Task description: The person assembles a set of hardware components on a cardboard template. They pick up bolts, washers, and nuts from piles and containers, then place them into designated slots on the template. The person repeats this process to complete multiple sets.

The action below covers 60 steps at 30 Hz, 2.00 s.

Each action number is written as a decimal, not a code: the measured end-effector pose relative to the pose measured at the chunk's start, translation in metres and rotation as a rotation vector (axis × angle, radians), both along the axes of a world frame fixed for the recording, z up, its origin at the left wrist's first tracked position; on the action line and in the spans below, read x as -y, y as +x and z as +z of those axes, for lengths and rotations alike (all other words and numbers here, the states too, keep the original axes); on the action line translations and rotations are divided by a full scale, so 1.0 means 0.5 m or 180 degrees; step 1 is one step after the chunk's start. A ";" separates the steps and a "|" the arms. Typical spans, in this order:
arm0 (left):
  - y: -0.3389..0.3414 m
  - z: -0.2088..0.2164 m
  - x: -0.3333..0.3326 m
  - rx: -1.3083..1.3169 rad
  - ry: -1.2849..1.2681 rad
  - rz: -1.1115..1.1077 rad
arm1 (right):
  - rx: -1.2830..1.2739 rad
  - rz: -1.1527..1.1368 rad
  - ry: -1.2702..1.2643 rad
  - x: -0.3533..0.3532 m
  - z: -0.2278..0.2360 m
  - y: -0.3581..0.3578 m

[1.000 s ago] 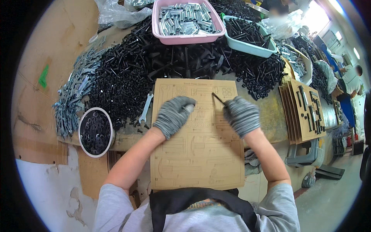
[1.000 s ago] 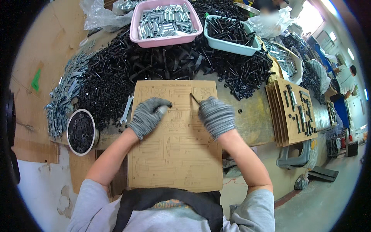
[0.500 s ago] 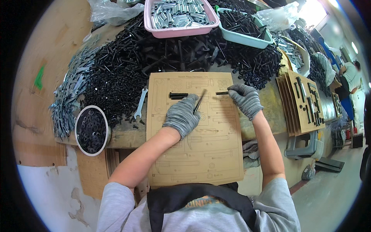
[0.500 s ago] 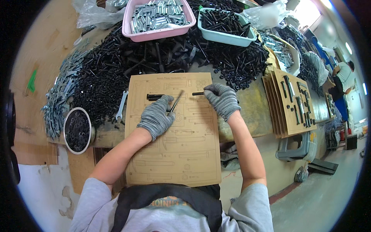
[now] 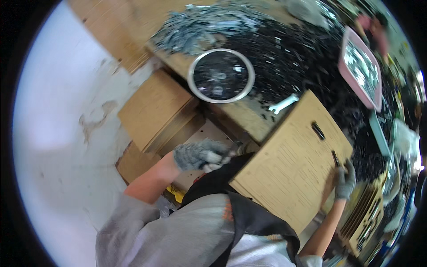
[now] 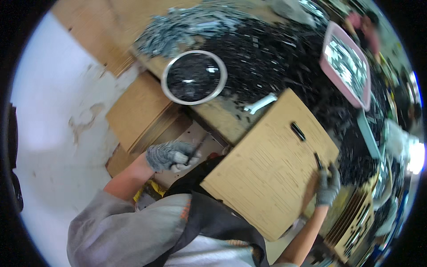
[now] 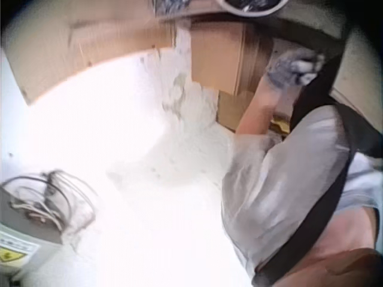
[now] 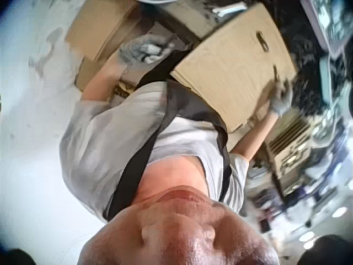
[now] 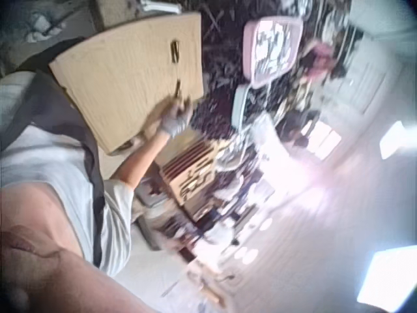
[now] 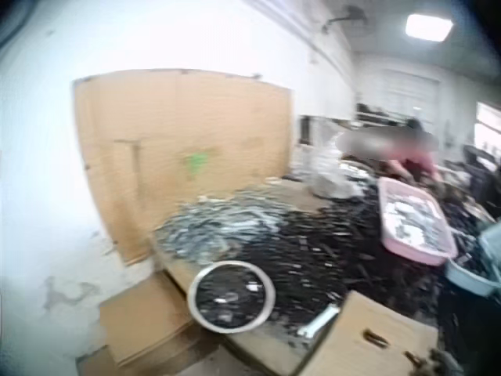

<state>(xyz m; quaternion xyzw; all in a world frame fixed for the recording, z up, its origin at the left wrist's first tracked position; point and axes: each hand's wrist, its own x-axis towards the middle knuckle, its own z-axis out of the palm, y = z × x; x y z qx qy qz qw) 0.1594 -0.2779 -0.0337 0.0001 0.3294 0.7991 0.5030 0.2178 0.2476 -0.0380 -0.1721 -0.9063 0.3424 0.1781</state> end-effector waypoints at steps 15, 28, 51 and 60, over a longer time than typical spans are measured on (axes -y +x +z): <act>-0.393 -0.387 0.125 -0.1073 -0.3464 0.1765 | -0.0063 -0.0964 -0.0390 -0.102 0.064 -0.058; -0.130 0.004 -0.074 -0.1129 -0.2636 -0.2857 | 0.2323 -0.0785 0.2159 -0.302 0.020 -0.221; -0.148 0.049 -0.629 -0.6841 -0.2204 -0.1733 | 0.0639 0.1218 0.1225 0.005 0.073 -0.101; -0.248 0.063 -0.530 -0.6148 -0.2850 -0.0078 | 0.0854 0.0992 0.1226 0.106 0.080 -0.053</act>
